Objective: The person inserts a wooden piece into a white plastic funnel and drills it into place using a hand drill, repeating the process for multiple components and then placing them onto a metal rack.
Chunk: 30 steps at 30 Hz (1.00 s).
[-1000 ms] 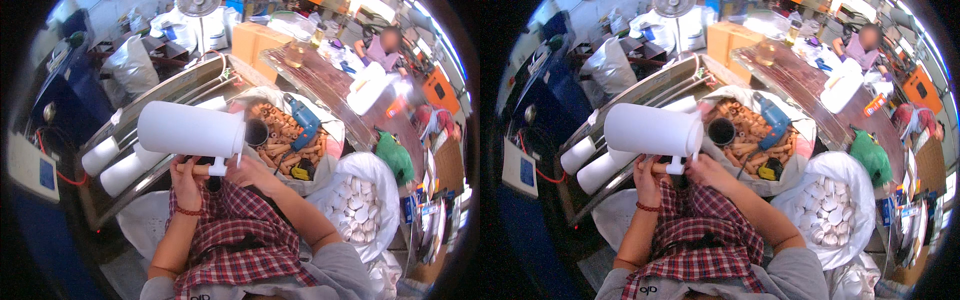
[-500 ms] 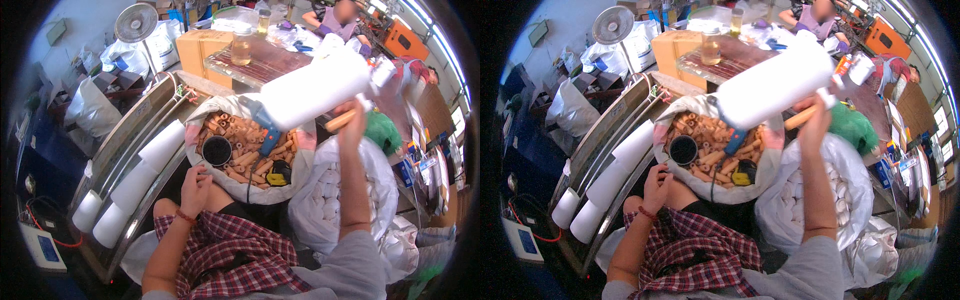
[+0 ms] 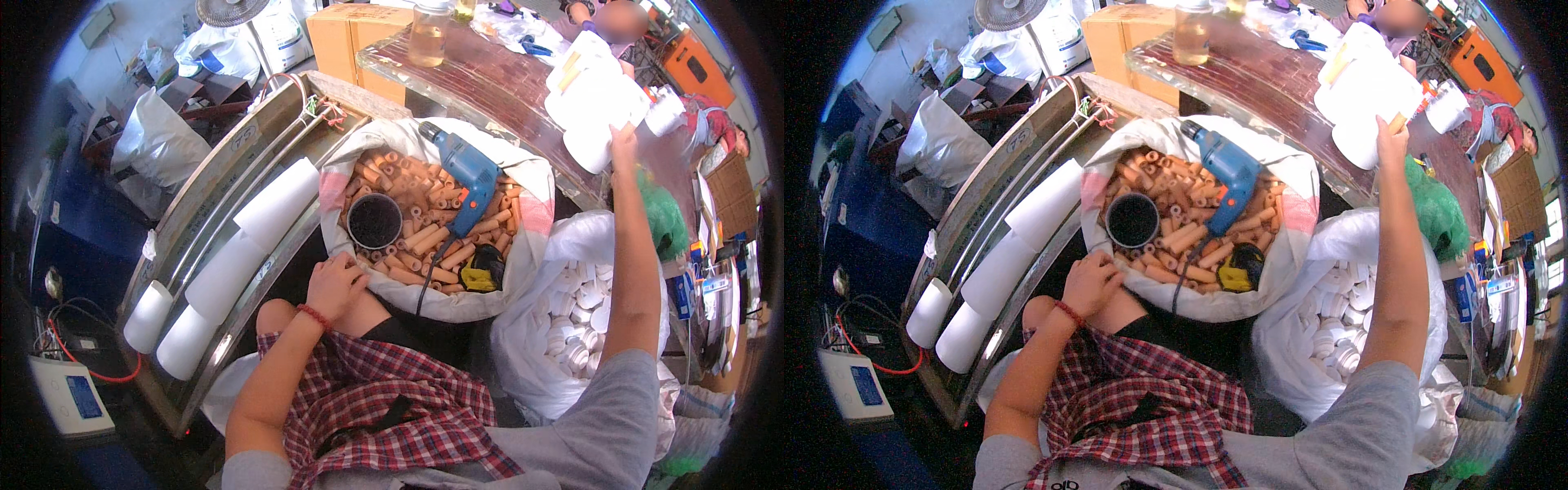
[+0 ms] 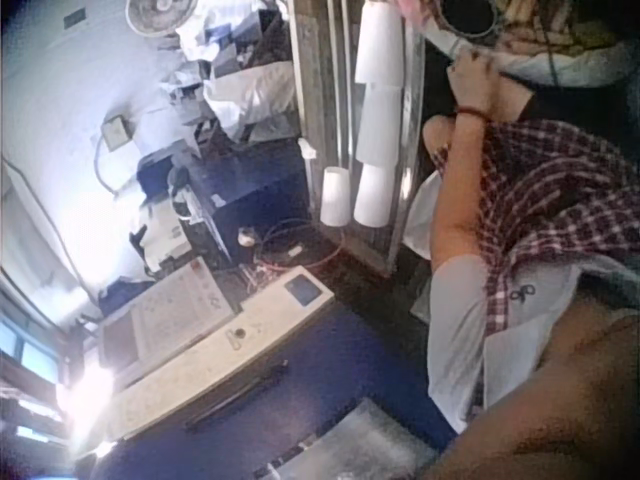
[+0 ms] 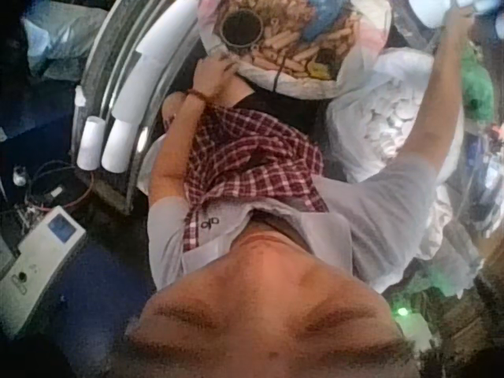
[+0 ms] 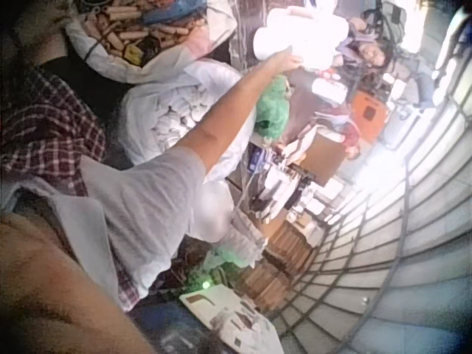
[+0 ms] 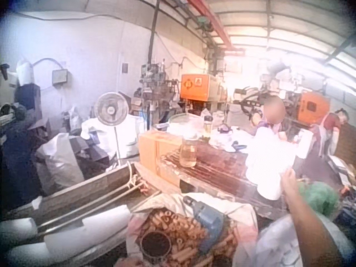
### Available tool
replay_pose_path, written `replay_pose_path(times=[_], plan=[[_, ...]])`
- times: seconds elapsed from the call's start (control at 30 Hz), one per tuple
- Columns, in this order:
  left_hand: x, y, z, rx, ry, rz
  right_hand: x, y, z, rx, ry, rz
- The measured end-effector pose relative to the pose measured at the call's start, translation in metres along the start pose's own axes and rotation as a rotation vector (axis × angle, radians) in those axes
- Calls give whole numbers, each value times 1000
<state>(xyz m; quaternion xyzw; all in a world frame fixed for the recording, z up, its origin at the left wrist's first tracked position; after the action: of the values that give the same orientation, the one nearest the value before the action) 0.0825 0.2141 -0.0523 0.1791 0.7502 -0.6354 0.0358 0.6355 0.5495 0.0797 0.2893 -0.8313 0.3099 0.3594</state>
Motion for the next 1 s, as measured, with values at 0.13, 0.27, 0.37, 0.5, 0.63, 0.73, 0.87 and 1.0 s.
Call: replay_pose_path(times=[0.13, 0.27, 0.37, 0.5, 0.63, 0.73, 0.87, 1.0], plan=[[20, -3, 8, -152, -251, 235, 82, 67, 101, 42, -361, 26], [50, 4, -28, -424, -441, 247, 192, 130, 238, 887, -305, 8], [95, 32, -59, -468, -646, 249, 198, 212, 289, 1084, -646, 22], [104, 55, -107, -305, -783, 823, 188, 298, 300, 940, -785, 86], [118, 72, -120, -412, -900, 795, 164, 356, 289, 1011, -720, 126], [146, 96, -122, -300, -914, 1034, 167, 389, 279, 1218, -469, 198], [145, 86, -143, -10, -917, 1564, 138, 420, 259, 1201, -535, 125], [178, 109, -145, -88, -801, 817, 152, 428, 270, 1122, -570, 266]])
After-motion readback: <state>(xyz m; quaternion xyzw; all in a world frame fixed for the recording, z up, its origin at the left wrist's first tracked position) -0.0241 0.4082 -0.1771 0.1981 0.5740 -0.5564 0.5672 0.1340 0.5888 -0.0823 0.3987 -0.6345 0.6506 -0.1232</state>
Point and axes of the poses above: each hand's wrist, its own z-axis away from the middle knuckle, its own y-axis out of the palm, x = y × z, the point moved 2 cm from there along -z, towards the middle knuckle, and after that the axes turned 9 degrees about -z, right-handed, at the moved point
